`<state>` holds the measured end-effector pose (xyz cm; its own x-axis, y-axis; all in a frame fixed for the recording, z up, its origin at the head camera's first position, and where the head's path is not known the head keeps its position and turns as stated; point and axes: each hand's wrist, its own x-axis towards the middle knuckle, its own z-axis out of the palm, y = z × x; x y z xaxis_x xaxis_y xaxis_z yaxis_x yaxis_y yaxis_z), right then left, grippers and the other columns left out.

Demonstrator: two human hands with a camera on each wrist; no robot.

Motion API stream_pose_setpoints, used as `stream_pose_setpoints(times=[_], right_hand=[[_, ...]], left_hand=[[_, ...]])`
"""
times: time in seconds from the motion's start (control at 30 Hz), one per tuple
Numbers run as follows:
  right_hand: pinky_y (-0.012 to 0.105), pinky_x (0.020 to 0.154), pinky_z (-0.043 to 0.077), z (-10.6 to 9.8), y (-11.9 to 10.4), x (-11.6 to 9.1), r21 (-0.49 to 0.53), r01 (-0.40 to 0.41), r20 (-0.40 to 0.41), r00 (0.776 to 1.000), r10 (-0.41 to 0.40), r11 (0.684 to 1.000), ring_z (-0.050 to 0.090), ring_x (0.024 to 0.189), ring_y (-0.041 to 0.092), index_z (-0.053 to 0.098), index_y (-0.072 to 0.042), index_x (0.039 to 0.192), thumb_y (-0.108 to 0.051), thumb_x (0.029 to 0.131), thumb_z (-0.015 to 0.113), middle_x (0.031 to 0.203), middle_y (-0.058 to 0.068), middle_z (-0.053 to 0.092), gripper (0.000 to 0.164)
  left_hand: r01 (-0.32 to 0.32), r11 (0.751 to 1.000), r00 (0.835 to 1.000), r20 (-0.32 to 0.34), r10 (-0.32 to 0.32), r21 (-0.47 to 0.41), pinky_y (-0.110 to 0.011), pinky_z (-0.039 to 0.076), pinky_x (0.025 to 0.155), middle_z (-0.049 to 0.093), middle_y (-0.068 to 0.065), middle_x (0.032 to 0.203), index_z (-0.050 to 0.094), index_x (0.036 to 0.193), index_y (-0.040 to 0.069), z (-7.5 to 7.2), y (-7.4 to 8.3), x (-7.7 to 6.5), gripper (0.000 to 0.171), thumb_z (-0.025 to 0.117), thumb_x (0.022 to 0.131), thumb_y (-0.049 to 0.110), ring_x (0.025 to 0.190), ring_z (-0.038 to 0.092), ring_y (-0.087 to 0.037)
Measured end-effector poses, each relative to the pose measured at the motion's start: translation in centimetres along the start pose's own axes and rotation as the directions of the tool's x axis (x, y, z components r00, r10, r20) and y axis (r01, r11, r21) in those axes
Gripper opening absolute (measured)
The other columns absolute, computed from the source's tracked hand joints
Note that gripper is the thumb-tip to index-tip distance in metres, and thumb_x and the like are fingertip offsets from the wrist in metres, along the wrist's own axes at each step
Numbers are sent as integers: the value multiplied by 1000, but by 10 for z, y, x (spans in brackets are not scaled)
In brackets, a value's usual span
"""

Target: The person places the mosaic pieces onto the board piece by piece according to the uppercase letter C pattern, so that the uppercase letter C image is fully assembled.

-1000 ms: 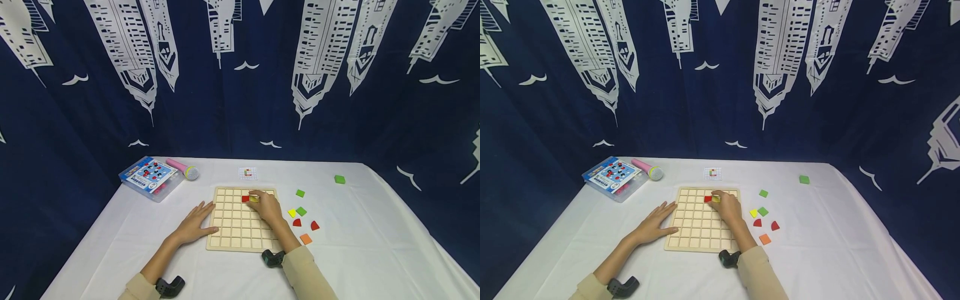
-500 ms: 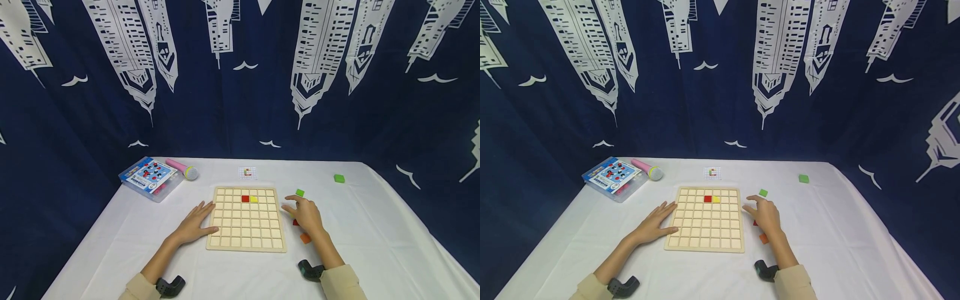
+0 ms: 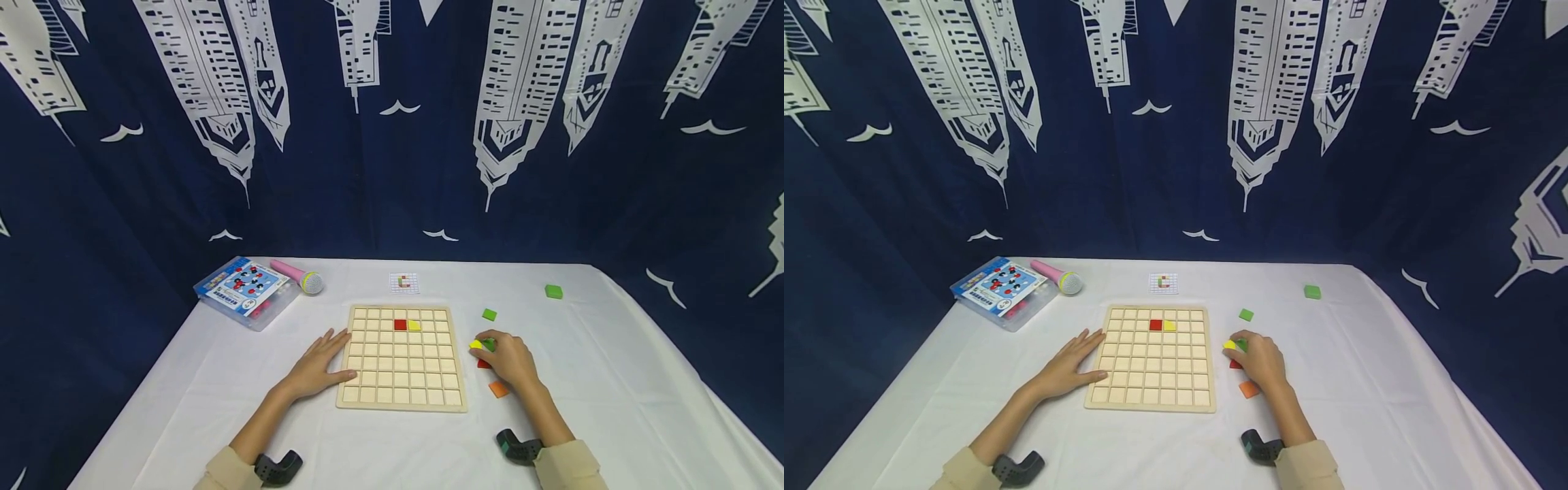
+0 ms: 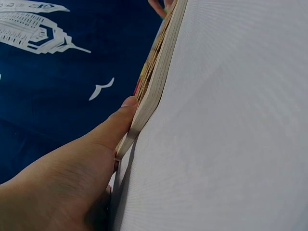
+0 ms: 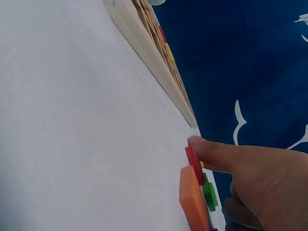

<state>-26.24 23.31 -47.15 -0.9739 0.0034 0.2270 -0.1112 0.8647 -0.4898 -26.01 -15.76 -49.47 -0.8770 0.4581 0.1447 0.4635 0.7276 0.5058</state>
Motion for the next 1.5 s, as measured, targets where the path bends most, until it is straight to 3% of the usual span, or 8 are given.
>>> stream_pose_setpoints(times=[0.17, 0.33, 0.53, 0.83, 1.27, 1.5], right_hand=[[24, 40, 23, 4, 0, 6, 54, 93, 32, 995, -95, 994, 26, 45, 10, 70, -10, 105, -22, 80, 72, 49, -5, 34, 28], [20, 38, 21, 5, 2, 10, 101, 149, 71, 985, -156, 984, 23, 41, 7, 68, -12, 110, -22, 81, 72, 48, -7, 30, 31], [23, 43, 22, 4, 2, 13, 50, 106, 47, 993, -108, 993, 27, 46, 10, 68, -10, 105, -30, 77, 75, 51, -3, 36, 35], [27, 43, 28, -3, 10, 17, -31, 1, -20, 1000, -1, 1000, 35, 48, 15, 68, -7, 103, -26, 78, 75, 57, 2, 44, 32], [27, 44, 25, -2, 14, 26, 12, 59, 20, 998, -59, 998, 30, 49, 14, 69, -10, 103, -25, 79, 74, 54, 1, 38, 29], [25, 41, 23, -7, -11, 29, -16, 136, -19, 990, -136, 991, 27, 48, 13, 69, -11, 103, -27, 79, 74, 54, 0, 37, 29]], left_hand=[[3, 1000, 1000, -3, -4, -4, -44, 7, 112, 24, -5, 151, 28, 145, 9, 1, 1, 0, 85, 58, 82, 57, 139, 9, -29], [8, 1000, 1000, 3, -8, 4, -44, 7, 112, 24, -5, 151, 28, 146, 10, 1, 1, 0, 85, 57, 82, 58, 139, 9, -29], [8, 1000, 1000, -1, -8, -5, -44, 7, 112, 25, -5, 151, 29, 145, 10, 1, 1, 0, 85, 58, 82, 57, 139, 9, -28], [20, 1000, 1000, 1, -20, -16, -45, 6, 112, 24, -6, 151, 28, 145, 10, -1, 4, 0, 85, 60, 81, 56, 139, 8, -29], [34, 999, 999, 4, -34, -11, -45, 7, 112, 24, -5, 151, 28, 146, 11, -1, 3, -1, 86, 59, 81, 57, 140, 8, -28], [35, 999, 999, 4, -35, -14, -44, 6, 112, 24, -5, 151, 28, 146, 11, -1, 4, 0, 86, 59, 81, 57, 140, 8, -27]])
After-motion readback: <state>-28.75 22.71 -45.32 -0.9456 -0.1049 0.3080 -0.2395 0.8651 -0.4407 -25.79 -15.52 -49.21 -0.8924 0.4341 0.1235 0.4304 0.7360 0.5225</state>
